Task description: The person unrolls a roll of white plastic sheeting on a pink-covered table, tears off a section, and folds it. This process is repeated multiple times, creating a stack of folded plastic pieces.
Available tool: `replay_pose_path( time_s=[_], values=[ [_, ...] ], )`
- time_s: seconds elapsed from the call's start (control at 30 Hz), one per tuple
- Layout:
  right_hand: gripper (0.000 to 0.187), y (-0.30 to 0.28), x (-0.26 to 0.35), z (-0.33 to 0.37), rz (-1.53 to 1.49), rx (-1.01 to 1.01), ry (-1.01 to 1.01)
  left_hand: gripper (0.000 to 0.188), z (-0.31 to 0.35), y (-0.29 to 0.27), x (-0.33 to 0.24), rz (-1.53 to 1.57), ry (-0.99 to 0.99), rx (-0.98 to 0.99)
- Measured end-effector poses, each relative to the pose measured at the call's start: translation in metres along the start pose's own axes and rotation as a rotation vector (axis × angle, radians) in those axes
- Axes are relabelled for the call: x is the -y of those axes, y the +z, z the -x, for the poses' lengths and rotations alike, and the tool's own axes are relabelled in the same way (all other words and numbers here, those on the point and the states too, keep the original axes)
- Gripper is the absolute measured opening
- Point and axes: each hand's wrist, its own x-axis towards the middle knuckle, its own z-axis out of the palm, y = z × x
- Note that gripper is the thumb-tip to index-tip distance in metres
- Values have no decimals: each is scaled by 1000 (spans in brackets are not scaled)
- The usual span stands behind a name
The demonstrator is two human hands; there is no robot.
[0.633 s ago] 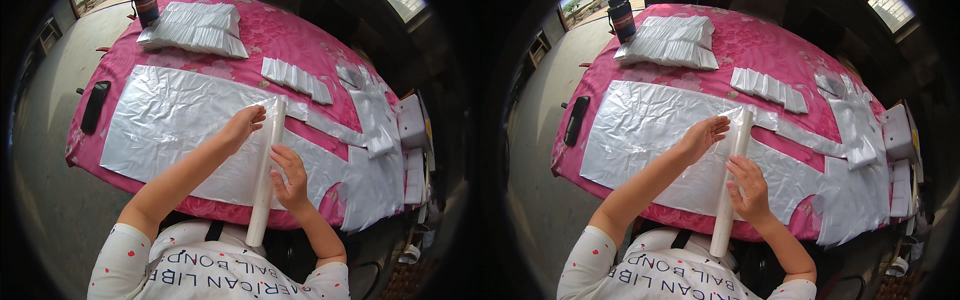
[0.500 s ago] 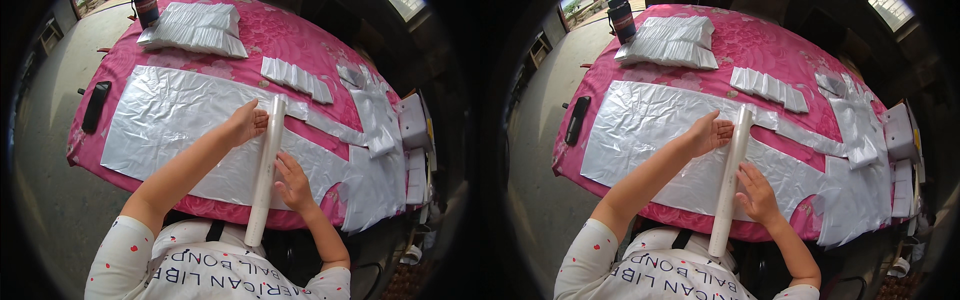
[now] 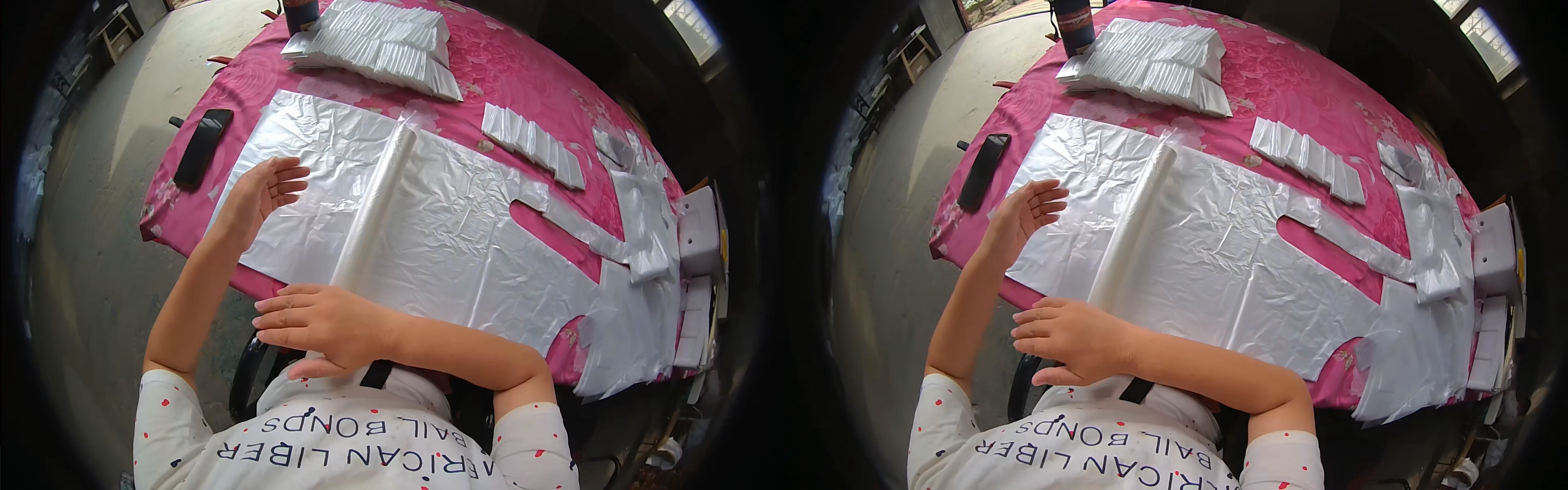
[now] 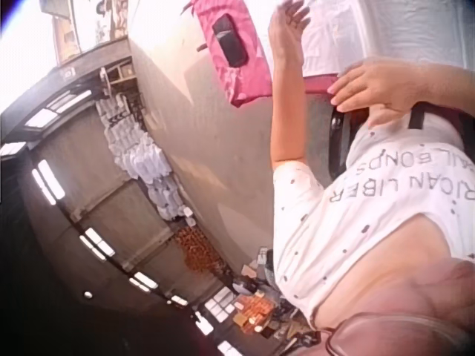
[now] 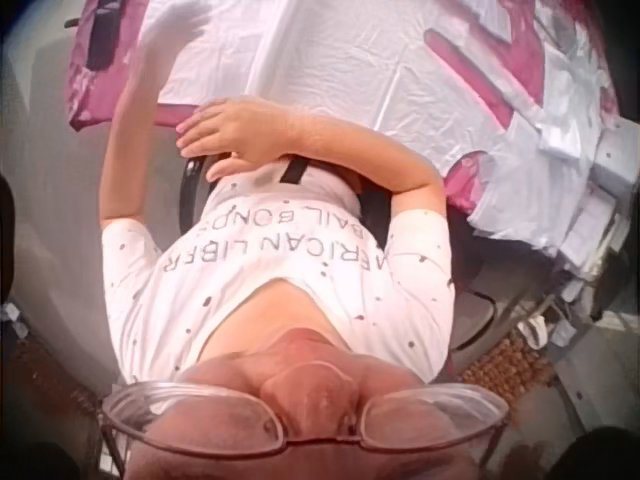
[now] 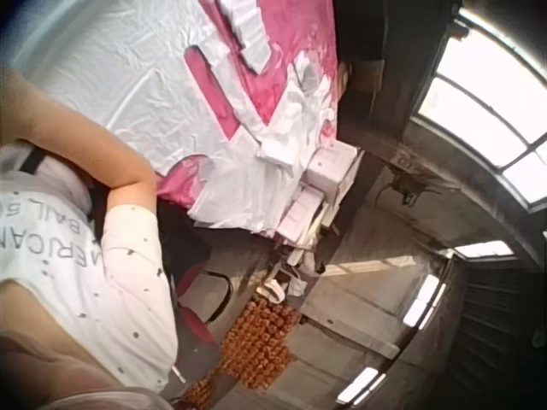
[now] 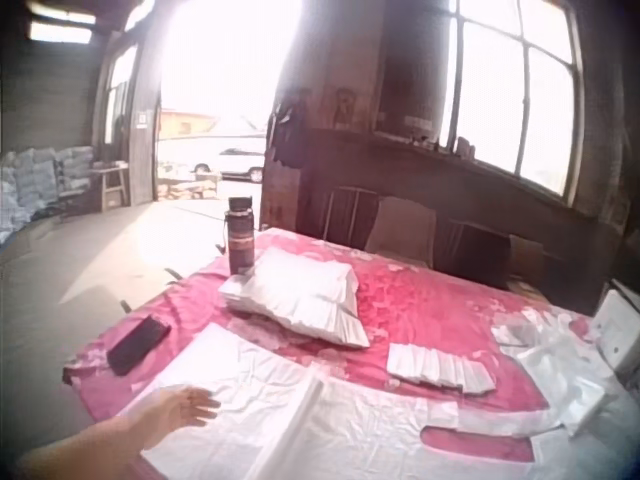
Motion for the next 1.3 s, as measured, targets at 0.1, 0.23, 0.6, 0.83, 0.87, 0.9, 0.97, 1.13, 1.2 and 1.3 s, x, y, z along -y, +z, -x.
replay_pose_path(
  time_s=[0.1, 0.23, 0.6, 0.83, 0.87, 0.9, 0.97, 1.13, 1.2, 1.3],
  values=[
    [31, -22, -19, -1, 200, -174, 57, 45, 55, -57, 6, -106, -43, -136],
    [48, -43, -85, 10, 582, -21, 338, 43, 121, -99, 20, -255, -73, -255],
    [57, 22, -151, -128, 587, -5, 517, 76, 139, -50, 37, -1179, 13, -439],
    [77, 53, -148, -129, 78, -946, 747, 61, 133, -48, 39, -345, -172, -151],
    [72, 42, -140, -125, -368, -975, 742, 66, 136, -41, 38, -34, -267, -80],
    [68, 26, -125, -122, -819, -974, 710, 72, 139, -37, 38, 197, -293, 50],
    [51, 6, -107, -114, -1516, -982, 548, 83, 139, -30, 42, 566, -320, 359],
    [44, -33, -79, -71, -1323, -1157, 632, 86, 114, 1, 22, 546, -482, 433],
    [44, -38, -69, -54, -1083, -1255, 672, 75, 106, 14, 22, -50, -256, 260],
    [43, -37, -62, -30, -845, -1357, 701, 56, 87, 42, 37, -611, 193, 135]
  ],
)
